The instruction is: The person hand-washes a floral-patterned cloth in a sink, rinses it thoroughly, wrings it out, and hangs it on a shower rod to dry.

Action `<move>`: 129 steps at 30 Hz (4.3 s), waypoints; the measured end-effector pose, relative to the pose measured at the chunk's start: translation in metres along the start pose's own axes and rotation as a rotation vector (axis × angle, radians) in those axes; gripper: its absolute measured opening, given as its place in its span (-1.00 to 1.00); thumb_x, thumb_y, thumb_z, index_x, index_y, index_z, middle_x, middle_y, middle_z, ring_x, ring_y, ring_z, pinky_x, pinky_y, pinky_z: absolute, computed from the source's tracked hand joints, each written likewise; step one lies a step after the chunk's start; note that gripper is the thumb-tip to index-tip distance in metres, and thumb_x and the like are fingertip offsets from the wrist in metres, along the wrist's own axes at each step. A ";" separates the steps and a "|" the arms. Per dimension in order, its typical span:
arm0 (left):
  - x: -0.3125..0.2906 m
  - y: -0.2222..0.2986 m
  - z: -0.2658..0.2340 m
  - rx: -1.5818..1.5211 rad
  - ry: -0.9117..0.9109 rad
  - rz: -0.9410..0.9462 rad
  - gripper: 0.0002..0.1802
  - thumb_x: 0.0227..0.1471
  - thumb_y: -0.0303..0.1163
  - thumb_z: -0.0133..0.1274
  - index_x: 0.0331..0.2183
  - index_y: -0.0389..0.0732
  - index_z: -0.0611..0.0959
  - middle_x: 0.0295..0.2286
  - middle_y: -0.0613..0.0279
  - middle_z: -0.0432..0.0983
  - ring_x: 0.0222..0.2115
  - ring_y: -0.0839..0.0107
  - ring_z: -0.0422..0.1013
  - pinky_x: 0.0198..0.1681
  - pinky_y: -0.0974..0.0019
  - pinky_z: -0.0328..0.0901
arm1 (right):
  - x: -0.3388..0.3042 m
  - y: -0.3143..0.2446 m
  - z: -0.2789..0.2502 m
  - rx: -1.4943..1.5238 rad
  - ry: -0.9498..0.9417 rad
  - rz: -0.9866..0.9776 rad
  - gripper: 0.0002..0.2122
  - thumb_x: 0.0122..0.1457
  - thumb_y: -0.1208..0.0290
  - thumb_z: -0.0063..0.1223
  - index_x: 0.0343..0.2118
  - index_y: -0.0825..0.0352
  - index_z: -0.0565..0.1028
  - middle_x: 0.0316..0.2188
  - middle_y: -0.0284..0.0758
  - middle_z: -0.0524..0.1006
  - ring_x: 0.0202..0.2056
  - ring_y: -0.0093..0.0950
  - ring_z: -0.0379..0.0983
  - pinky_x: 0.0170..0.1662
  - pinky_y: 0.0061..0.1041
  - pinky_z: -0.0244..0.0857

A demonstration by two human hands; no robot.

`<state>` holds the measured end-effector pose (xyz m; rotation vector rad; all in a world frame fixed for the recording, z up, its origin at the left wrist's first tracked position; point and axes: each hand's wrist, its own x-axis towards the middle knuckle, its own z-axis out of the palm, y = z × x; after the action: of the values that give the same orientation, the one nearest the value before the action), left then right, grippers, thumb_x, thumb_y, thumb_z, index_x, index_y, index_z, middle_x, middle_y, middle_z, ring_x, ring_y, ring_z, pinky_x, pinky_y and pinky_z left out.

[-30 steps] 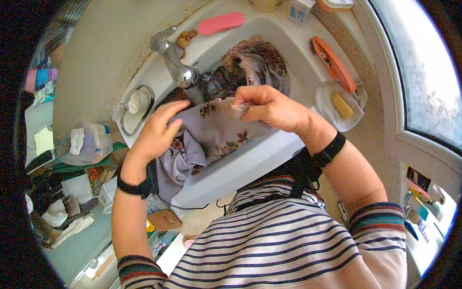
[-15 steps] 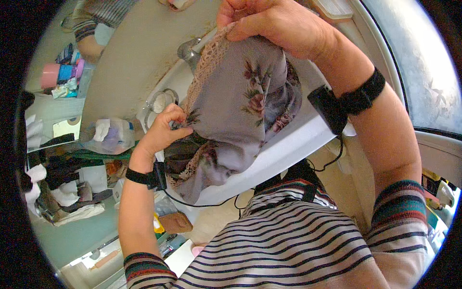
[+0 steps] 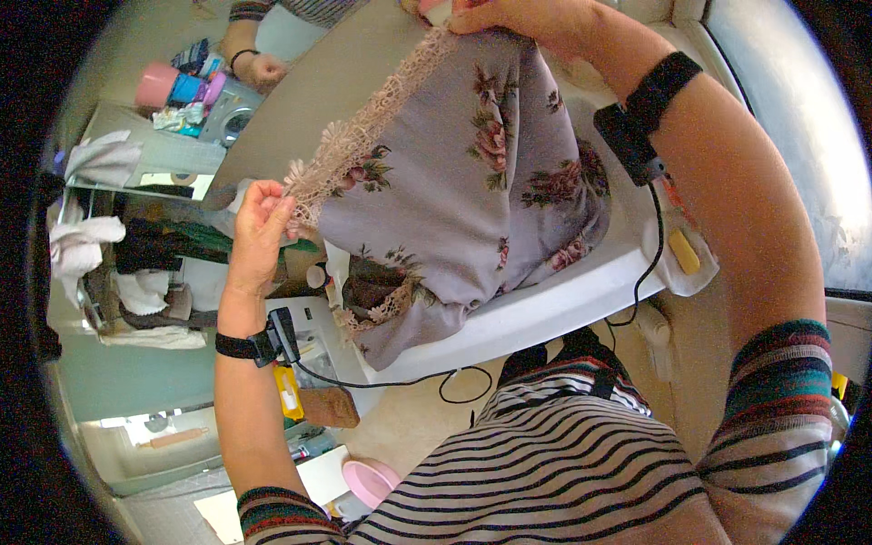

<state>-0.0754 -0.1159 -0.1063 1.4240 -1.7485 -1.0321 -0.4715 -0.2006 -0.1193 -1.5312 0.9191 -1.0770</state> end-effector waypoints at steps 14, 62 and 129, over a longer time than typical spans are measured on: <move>-0.067 0.060 -0.051 0.095 0.215 0.232 -0.73 0.24 -0.30 -0.07 -0.42 -0.28 0.51 -0.39 0.43 0.35 -0.38 0.65 0.20 -0.24 0.55 0.14 | 0.033 -0.117 0.032 -0.207 -0.135 -0.285 -0.92 0.11 0.47 0.16 -0.36 0.36 0.56 -0.47 -0.48 0.51 -0.44 -0.66 0.36 -0.31 -0.66 0.26; -0.126 0.077 -0.163 -0.415 0.515 0.265 -0.86 0.16 -0.39 0.04 -0.30 -0.25 0.60 -0.34 0.28 0.56 -0.36 0.55 0.45 -0.22 0.44 0.34 | 0.046 -0.142 0.037 -0.527 -0.088 -0.261 -0.87 0.13 0.36 0.14 -0.31 0.26 0.52 -0.47 -0.59 0.46 -0.41 -0.78 0.34 -0.28 -0.76 0.23; -0.110 0.115 -0.075 0.083 0.228 0.140 -0.94 0.03 -0.50 0.17 -0.43 -0.27 0.61 -0.50 0.45 0.46 -0.47 0.70 0.29 -0.35 0.57 0.17 | -0.004 0.024 0.153 -0.281 -0.893 -0.046 -0.27 0.06 -0.34 -0.06 -0.19 0.44 0.52 -0.30 -0.27 0.53 -0.20 -0.42 0.40 -0.09 -0.40 0.25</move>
<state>-0.0430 -0.0090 0.0302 1.3878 -1.7120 -0.7021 -0.3286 -0.1566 -0.1582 -2.0028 0.4061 -0.2030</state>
